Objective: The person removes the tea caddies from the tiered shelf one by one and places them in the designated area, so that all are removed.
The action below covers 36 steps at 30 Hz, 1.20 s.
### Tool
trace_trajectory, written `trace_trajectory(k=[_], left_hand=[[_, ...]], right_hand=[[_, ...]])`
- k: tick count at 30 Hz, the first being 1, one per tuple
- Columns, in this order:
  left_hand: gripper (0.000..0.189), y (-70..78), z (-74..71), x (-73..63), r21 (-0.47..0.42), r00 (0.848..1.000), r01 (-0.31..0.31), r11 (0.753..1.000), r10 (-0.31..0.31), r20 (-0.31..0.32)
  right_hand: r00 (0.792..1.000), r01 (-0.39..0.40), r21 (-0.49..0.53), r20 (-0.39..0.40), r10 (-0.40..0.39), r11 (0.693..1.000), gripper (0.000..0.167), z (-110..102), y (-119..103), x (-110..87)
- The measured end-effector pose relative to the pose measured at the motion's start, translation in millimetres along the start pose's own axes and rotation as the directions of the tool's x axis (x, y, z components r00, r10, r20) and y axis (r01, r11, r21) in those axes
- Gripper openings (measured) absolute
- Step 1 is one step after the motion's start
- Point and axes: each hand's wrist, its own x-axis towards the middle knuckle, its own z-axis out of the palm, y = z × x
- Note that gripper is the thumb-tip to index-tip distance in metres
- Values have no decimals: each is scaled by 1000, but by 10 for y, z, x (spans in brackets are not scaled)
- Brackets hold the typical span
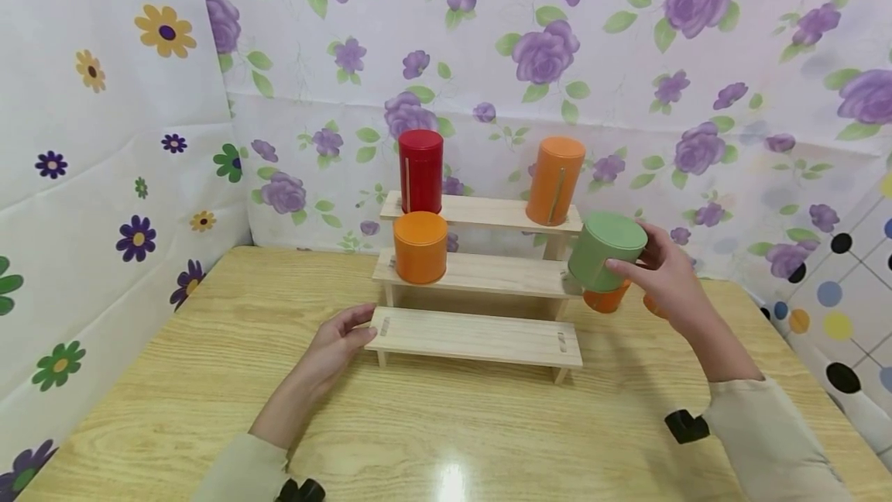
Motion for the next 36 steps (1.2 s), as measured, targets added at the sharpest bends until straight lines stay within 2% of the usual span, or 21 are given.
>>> trace_trajectory(k=[6, 13, 17, 25, 36], left_hand=[[52, -8, -2, 11, 5, 1000, -3, 1000, 2, 9], [52, -2, 3, 10, 5, 1000, -1, 1000, 1, 9], [52, -12, -3, 12, 5, 1000, -6, 1000, 6, 12], [52, -53, -14, 26, 6, 1000, -2, 1000, 2, -3], [51, -57, -17, 31, 8, 1000, -2, 1000, 2, 2]], right_hand=[[999, 2, -40, -40, -3, 999, 75, -108, 97, -26], [999, 20, 30, -50, -19, 999, 70, -172, 240, -65], [999, 13, 48, -45, -11, 999, 72, -190, 312, -97], [999, -42, 9, -30, 42, 999, 76, -208, 458, -154], [999, -51, 16, 1, 51, 999, 75, -184, 651, -234]])
